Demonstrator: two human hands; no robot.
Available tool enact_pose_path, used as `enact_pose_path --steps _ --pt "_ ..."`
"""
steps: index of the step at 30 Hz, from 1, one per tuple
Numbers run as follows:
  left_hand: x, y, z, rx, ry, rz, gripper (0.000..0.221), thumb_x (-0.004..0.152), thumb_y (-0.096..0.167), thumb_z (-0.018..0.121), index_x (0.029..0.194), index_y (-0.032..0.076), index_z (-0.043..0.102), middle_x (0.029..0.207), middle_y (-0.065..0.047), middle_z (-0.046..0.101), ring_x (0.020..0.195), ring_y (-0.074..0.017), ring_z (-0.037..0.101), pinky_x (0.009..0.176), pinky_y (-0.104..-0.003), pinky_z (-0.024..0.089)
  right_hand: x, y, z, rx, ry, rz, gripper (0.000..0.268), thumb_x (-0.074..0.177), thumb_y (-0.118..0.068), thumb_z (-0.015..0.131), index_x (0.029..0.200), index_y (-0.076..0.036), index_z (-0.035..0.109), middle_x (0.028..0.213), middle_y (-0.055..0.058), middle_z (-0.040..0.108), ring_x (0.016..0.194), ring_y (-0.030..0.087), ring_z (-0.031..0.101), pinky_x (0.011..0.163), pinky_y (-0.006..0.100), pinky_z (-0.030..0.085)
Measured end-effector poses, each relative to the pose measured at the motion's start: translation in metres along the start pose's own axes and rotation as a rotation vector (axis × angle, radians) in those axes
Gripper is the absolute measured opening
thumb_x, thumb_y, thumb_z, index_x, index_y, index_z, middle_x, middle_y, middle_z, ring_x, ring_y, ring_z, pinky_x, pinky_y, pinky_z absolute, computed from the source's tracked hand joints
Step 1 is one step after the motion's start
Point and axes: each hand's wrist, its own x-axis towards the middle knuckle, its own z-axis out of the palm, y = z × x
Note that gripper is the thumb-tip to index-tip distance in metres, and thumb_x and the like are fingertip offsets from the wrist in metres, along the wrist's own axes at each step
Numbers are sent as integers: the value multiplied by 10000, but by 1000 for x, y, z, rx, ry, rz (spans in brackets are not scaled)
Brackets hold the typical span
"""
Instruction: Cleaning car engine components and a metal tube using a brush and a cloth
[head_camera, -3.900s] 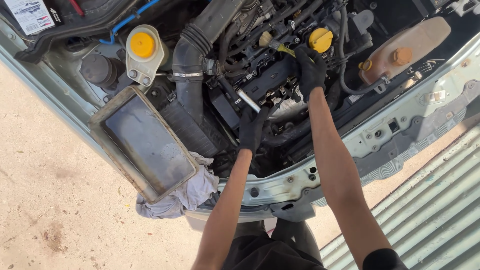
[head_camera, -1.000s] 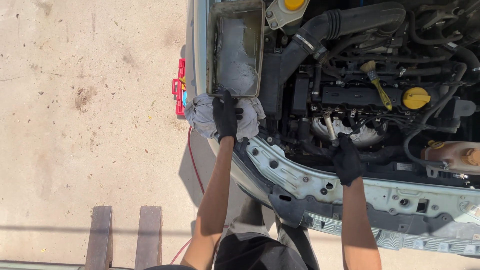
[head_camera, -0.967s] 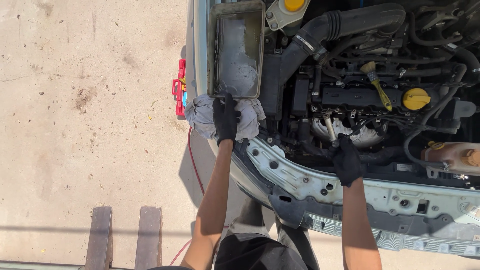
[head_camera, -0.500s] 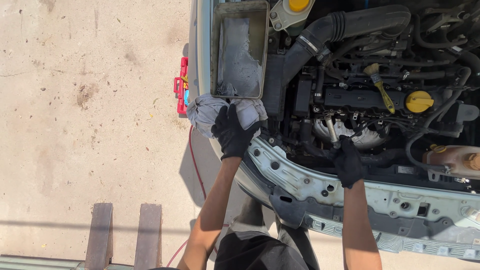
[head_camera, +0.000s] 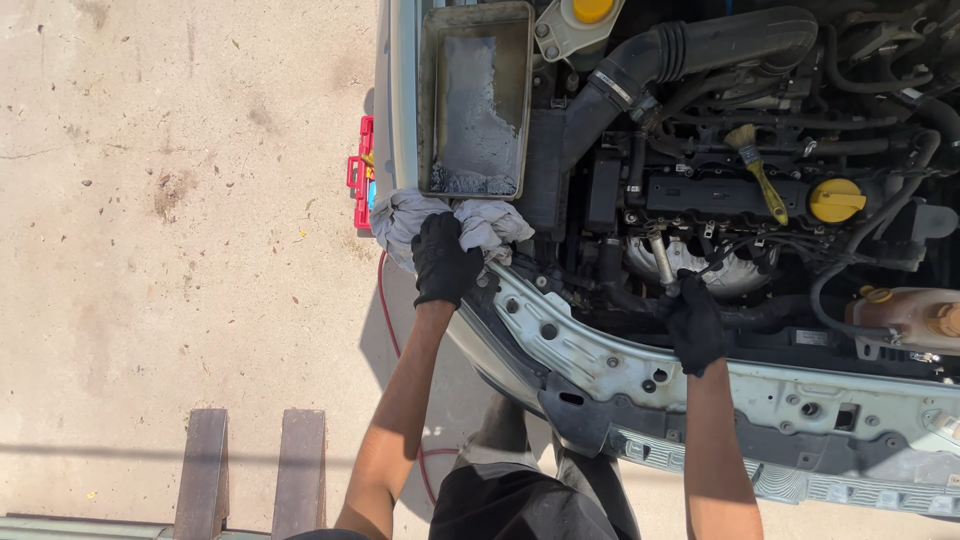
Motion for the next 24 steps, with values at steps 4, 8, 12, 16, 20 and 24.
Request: enact_pose_path --steps 4,8,12,16,20,24 --pt "-6 -9 -13 -170 -22 -105 576 628 357 722 1186 235 643 1159 -38 646 1212 -341 593 946 -541 520 -5 0 4 -14 14 16 203 1059 -266 642 1215 -138 649 924 135 714 753 240 705 709 362 609" --pt "-25 13 -59 -310 -34 -169 624 656 249 706 1275 209 638 1153 -90 680 1153 -381 640 943 -523 556 3 4 -1 -7 5 8 206 1063 -254 636 1225 -128 640 925 131 715 747 234 700 717 361 606" --pt "-58 29 -89 -484 31 -376 457 727 227 736 1181 218 680 1097 -84 749 1123 -362 680 892 -489 579 4 5 -7 5 18 9 211 1064 -236 641 1234 -111 642 957 156 730 778 236 731 756 354 622" --pt "-94 -2 -82 -608 216 -496 243 760 158 724 993 162 658 1032 -124 755 1099 -367 699 823 -425 558 0 0 -2 -10 3 23 206 1077 -242 619 1232 -108 633 939 132 720 753 225 697 742 366 612" --pt "-117 -33 -84 -840 423 -603 232 724 112 661 936 144 572 935 -84 672 919 -248 638 771 -352 475 -19 -10 17 0 21 51 199 1061 -257 637 1206 -122 635 899 91 701 709 196 665 720 357 602" --pt "-141 -3 -144 -1245 563 -542 307 753 92 562 1059 97 560 870 -112 636 814 -169 628 720 -259 474 -24 -16 24 5 -7 68 156 1064 -282 621 1147 -151 634 824 44 665 668 144 622 654 290 543"
